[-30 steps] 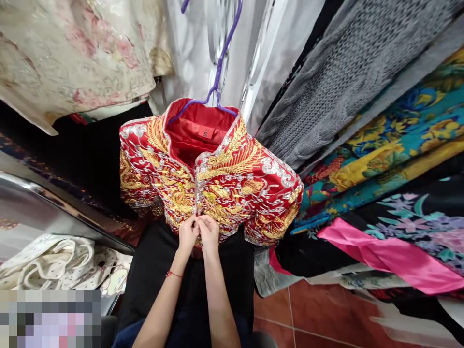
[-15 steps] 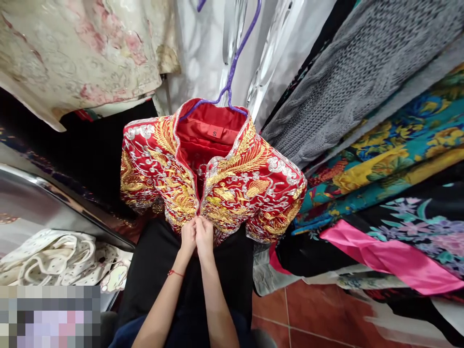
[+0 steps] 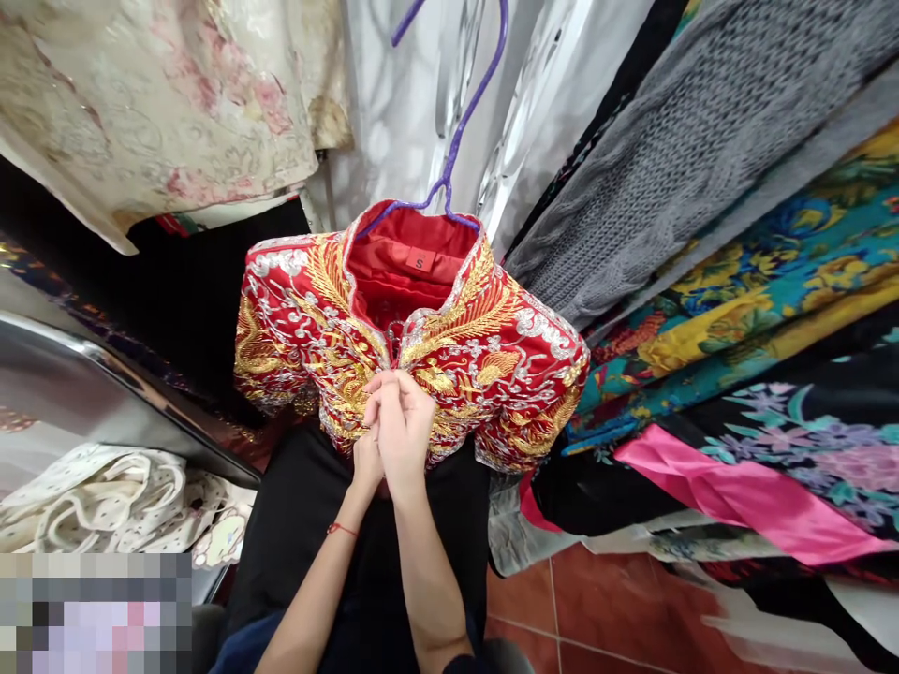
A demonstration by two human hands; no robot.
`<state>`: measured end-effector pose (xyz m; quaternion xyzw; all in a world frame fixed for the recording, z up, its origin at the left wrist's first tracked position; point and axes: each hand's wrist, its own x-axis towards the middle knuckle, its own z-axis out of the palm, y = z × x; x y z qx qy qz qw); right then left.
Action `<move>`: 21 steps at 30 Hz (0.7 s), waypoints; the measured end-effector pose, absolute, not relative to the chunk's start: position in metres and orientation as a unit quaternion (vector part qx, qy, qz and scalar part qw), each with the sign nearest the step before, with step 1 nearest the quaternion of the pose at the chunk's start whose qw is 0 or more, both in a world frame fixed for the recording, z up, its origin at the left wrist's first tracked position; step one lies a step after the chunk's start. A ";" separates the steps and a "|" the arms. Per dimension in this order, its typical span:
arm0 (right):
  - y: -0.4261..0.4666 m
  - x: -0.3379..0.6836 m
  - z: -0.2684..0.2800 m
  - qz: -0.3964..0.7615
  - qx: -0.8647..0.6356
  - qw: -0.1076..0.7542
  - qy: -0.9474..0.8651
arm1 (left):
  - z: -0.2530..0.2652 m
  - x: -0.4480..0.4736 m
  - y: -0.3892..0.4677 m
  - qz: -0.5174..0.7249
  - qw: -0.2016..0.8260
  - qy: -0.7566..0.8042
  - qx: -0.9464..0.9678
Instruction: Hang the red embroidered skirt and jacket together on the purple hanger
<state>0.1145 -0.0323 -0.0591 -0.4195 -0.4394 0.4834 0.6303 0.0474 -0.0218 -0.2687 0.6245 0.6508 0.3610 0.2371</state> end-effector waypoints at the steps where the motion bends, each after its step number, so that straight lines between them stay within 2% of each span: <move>1: -0.030 0.115 -0.051 0.479 -0.415 0.634 -0.443 | -0.269 0.048 -0.022 0.367 0.234 0.650 0.623; 6: -0.023 0.115 -0.022 0.448 -0.402 0.650 -0.464 | -0.265 0.050 -0.022 0.378 0.227 0.650 0.618; 10: -0.019 0.118 -0.019 0.441 -0.405 0.636 -0.487 | -0.252 0.043 -0.022 0.368 0.243 0.649 0.620; 15: -0.013 0.126 -0.032 0.442 -0.427 0.599 -0.513 | -0.196 0.020 -0.022 0.337 0.296 0.610 0.653; 16: -0.012 0.128 -0.034 0.442 -0.428 0.595 -0.517 | -0.177 0.015 -0.021 0.373 0.285 0.589 0.658; 19: -0.011 0.132 -0.035 0.437 -0.431 0.591 -0.524 | -0.112 0.007 -0.018 0.521 0.165 0.504 0.668; 21: -0.011 0.134 -0.034 0.422 -0.436 0.592 -0.530 | -0.068 0.005 -0.012 0.552 0.068 0.447 0.701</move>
